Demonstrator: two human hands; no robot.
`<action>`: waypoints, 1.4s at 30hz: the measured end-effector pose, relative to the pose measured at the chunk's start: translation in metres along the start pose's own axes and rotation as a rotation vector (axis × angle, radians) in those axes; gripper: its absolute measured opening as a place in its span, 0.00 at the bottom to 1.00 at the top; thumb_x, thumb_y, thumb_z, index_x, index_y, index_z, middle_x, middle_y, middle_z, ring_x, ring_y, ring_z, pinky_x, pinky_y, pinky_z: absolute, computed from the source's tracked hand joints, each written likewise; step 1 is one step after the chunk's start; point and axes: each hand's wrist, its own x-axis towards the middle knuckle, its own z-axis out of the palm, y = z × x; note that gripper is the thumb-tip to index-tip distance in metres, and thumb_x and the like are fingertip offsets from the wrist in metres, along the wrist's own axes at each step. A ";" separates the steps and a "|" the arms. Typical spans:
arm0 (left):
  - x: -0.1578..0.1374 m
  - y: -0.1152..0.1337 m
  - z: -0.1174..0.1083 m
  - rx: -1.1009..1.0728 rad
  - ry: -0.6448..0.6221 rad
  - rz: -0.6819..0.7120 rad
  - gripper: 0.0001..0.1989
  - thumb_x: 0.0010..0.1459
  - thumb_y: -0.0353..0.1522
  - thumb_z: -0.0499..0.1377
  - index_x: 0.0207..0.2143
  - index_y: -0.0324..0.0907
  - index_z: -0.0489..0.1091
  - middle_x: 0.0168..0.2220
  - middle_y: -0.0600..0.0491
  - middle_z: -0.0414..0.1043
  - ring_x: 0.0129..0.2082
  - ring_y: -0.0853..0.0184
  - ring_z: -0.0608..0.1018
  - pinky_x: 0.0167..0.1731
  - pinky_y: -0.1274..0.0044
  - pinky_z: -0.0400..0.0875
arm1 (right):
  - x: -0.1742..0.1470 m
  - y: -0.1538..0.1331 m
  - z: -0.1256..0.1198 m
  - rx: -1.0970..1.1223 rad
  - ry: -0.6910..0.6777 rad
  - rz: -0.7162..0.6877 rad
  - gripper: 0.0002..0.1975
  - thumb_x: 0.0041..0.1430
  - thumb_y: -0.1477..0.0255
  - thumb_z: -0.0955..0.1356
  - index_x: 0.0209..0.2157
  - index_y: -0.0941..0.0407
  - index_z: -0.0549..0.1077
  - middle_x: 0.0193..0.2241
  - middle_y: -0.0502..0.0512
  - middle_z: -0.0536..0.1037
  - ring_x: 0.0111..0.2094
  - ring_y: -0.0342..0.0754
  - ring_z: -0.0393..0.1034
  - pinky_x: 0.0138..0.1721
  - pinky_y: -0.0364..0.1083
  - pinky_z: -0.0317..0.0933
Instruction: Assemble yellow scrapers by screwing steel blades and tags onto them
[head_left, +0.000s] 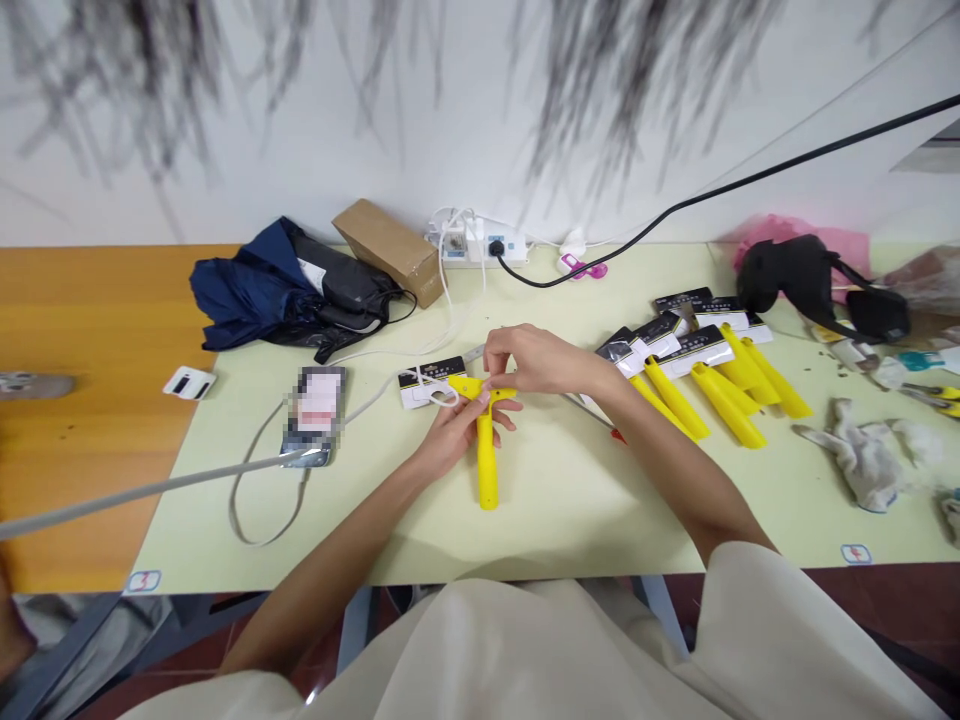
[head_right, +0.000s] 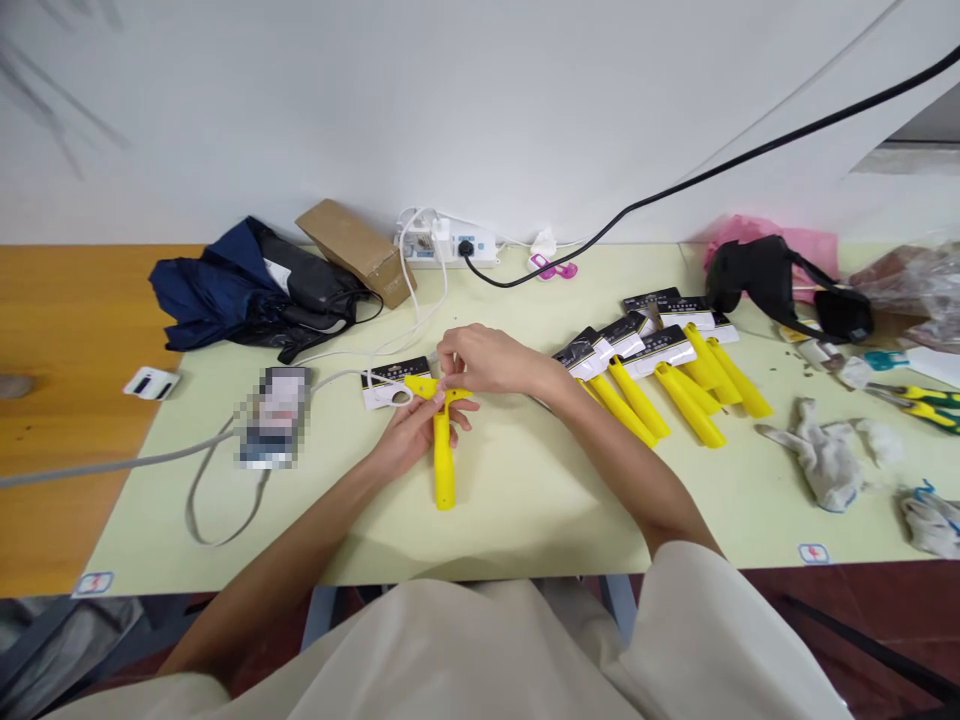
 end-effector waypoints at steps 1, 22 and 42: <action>0.000 0.000 0.000 0.004 0.008 -0.003 0.22 0.67 0.45 0.70 0.52 0.35 0.77 0.52 0.33 0.85 0.39 0.58 0.86 0.30 0.73 0.78 | -0.002 0.003 -0.003 -0.032 0.023 0.031 0.08 0.69 0.70 0.75 0.35 0.56 0.76 0.38 0.53 0.82 0.37 0.48 0.73 0.39 0.46 0.58; -0.001 -0.001 -0.006 0.006 -0.054 -0.062 0.16 0.68 0.42 0.69 0.45 0.39 0.73 0.46 0.34 0.85 0.37 0.60 0.82 0.26 0.75 0.75 | 0.036 0.055 0.039 -0.423 -0.019 0.171 0.11 0.78 0.72 0.68 0.55 0.65 0.75 0.52 0.72 0.80 0.50 0.60 0.75 0.50 0.52 0.62; -0.002 0.005 -0.004 -0.026 -0.007 -0.016 0.16 0.66 0.43 0.70 0.40 0.38 0.76 0.40 0.39 0.84 0.33 0.62 0.79 0.22 0.76 0.69 | -0.011 -0.002 -0.024 -0.048 0.061 -0.030 0.07 0.78 0.66 0.64 0.42 0.52 0.65 0.33 0.51 0.77 0.31 0.50 0.67 0.35 0.47 0.55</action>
